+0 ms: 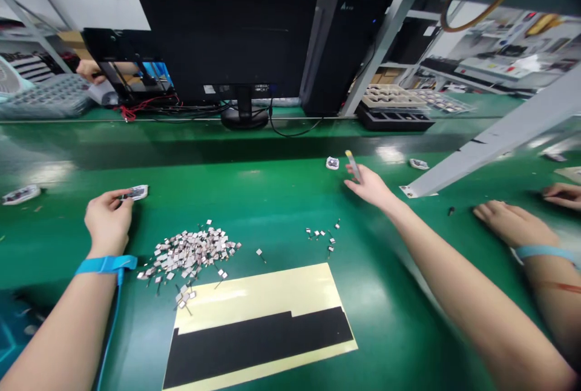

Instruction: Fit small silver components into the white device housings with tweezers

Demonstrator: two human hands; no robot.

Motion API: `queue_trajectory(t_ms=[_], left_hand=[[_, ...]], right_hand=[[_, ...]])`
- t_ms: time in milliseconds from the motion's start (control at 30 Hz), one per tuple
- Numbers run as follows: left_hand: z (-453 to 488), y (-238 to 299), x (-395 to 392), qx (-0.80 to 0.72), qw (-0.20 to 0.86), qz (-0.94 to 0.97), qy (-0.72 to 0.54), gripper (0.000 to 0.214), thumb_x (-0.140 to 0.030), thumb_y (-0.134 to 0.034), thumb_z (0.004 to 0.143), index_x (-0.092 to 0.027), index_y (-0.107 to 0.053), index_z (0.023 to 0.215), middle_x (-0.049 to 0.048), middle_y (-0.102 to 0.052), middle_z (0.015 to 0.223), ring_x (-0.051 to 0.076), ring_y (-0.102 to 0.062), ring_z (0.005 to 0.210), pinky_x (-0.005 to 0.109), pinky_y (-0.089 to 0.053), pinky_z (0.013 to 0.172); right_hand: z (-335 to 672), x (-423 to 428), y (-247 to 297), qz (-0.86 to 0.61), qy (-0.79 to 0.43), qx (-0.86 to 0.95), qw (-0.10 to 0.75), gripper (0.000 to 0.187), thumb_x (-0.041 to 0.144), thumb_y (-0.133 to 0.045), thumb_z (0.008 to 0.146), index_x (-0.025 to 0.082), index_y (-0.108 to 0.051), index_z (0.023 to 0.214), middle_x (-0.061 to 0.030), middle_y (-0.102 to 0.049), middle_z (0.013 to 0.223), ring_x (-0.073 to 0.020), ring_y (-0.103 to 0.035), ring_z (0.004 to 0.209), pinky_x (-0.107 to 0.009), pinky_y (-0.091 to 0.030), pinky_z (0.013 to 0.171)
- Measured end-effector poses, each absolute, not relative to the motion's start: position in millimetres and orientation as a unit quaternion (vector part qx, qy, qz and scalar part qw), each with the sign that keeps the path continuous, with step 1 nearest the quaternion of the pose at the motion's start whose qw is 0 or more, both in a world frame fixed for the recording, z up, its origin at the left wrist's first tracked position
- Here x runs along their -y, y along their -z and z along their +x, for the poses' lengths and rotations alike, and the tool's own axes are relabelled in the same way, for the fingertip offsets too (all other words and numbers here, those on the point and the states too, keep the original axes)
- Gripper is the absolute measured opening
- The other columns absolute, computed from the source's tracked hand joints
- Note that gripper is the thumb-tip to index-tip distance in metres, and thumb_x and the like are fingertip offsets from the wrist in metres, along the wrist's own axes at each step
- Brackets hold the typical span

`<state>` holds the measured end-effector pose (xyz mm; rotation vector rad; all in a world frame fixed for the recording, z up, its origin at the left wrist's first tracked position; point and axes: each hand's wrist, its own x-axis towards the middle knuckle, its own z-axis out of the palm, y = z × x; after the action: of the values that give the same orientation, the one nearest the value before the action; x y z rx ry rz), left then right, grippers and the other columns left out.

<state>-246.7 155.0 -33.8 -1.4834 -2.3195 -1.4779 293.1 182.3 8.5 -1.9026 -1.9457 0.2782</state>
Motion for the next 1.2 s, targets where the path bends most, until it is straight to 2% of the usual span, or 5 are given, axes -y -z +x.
queue_trajectory(t_ms=[200,367,633,967,1200], left_hand=[[-212,-2,-127,0.793,0.025,-0.445,0.415,0.027,-0.019,-0.056,0.068,-0.012,-0.062,0.093,0.0017,-0.060,0.079,0.023,-0.060,0.082,0.038,-0.052,0.071],[-156,-53,-90,0.739,0.103,-0.541,0.388,0.035,-0.027,-0.044,0.081,-0.011,-0.050,0.111,0.0054,-0.047,0.119,0.026,-0.040,0.116,0.038,-0.032,0.101],[-11,-18,-19,0.479,-0.259,-0.813,0.207,0.068,-0.027,-0.058,0.071,-0.016,-0.024,0.129,0.0133,-0.047,0.120,0.023,-0.057,0.093,0.036,-0.051,0.078],[21,-7,-15,0.426,-0.304,-0.785,0.330,0.023,-0.009,-0.049,0.070,-0.018,-0.055,0.091,0.0053,-0.061,0.096,0.019,-0.058,0.090,0.030,-0.049,0.079],[12,25,-25,0.466,-0.344,-0.753,0.312,0.031,-0.033,-0.059,0.063,-0.022,-0.056,0.091,0.0026,-0.067,0.091,0.024,-0.065,0.078,0.032,-0.055,0.071]], right_hand=[[275,-240,-9,-0.683,-0.085,0.709,0.151,0.024,0.029,-0.050,0.084,0.012,-0.053,0.102,-0.0057,-0.056,0.098,-0.0154,-0.057,0.084,-0.034,-0.048,0.073],[248,-196,-26,-0.672,-0.048,0.715,0.186,0.022,0.031,-0.048,0.085,0.013,-0.054,0.096,-0.0044,-0.057,0.092,-0.0136,-0.056,0.078,-0.031,-0.048,0.069],[181,-36,-24,-0.588,-0.052,0.775,0.223,0.023,0.031,-0.061,0.063,0.017,-0.043,0.063,-0.0003,-0.052,0.059,-0.0140,-0.053,0.055,-0.023,-0.041,0.050],[162,-12,-10,-0.593,-0.131,0.756,0.242,0.030,0.042,-0.059,0.065,0.018,-0.043,0.071,-0.0061,-0.054,0.063,-0.0208,-0.056,0.059,-0.031,-0.045,0.051],[168,-18,-9,-0.569,-0.125,0.784,0.212,0.033,0.041,-0.036,0.083,0.015,-0.054,0.074,-0.0035,-0.059,0.062,-0.0150,-0.056,0.051,-0.023,-0.039,0.044]])
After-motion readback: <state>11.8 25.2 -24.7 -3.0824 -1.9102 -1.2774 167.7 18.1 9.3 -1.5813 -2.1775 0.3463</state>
